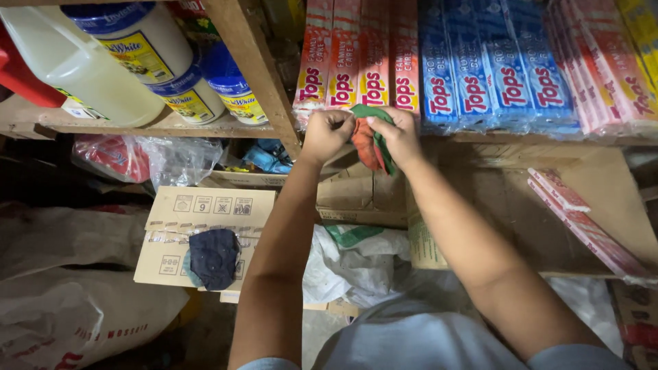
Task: The person wipes down several individual packages of cleaning supplies or tissues using a cloth before placing them back onto a wooden storage shelf or into an open cardboard box.
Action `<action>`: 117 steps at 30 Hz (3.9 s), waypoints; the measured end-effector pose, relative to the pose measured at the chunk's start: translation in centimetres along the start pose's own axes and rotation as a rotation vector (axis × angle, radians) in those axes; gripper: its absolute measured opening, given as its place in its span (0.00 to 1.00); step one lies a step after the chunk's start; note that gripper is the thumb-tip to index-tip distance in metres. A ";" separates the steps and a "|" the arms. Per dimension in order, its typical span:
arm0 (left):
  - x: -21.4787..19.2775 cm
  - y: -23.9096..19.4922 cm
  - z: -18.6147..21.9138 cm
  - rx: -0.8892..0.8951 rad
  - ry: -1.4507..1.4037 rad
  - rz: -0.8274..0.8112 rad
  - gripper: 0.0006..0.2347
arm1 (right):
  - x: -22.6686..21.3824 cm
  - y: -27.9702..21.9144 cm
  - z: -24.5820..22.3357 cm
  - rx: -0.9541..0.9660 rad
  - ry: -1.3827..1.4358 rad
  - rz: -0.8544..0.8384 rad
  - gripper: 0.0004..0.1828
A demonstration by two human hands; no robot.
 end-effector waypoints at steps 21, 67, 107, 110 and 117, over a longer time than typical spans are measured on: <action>0.4 -0.8 -1.9 -0.026 0.200 -0.029 0.06 | -2.0 -0.7 5.3 -0.046 -0.193 -0.110 0.09; -3.2 -1.6 -2.7 0.064 0.300 0.130 0.06 | 3.3 1.4 6.1 -0.012 -0.081 -0.162 0.13; 0.5 -3.6 -3.4 0.092 0.008 0.280 0.09 | -1.3 -2.1 2.5 -0.085 -0.479 -0.235 0.09; 1.9 -2.8 -0.7 0.219 0.087 0.176 0.07 | -3.5 -2.3 1.8 -0.109 -0.432 -0.150 0.11; 4.6 -0.1 -3.7 0.039 -0.013 0.083 0.11 | -5.2 -0.5 4.0 -0.080 -0.467 -0.042 0.11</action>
Point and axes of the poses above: each hand's wrist, its own y-axis towards the middle knuckle, its own x-axis out of the palm, z = x × y, the point moved 5 cm from there along y, towards the middle knuckle, and after that the axes turned 6 degrees about y, right-handed, at the moved point
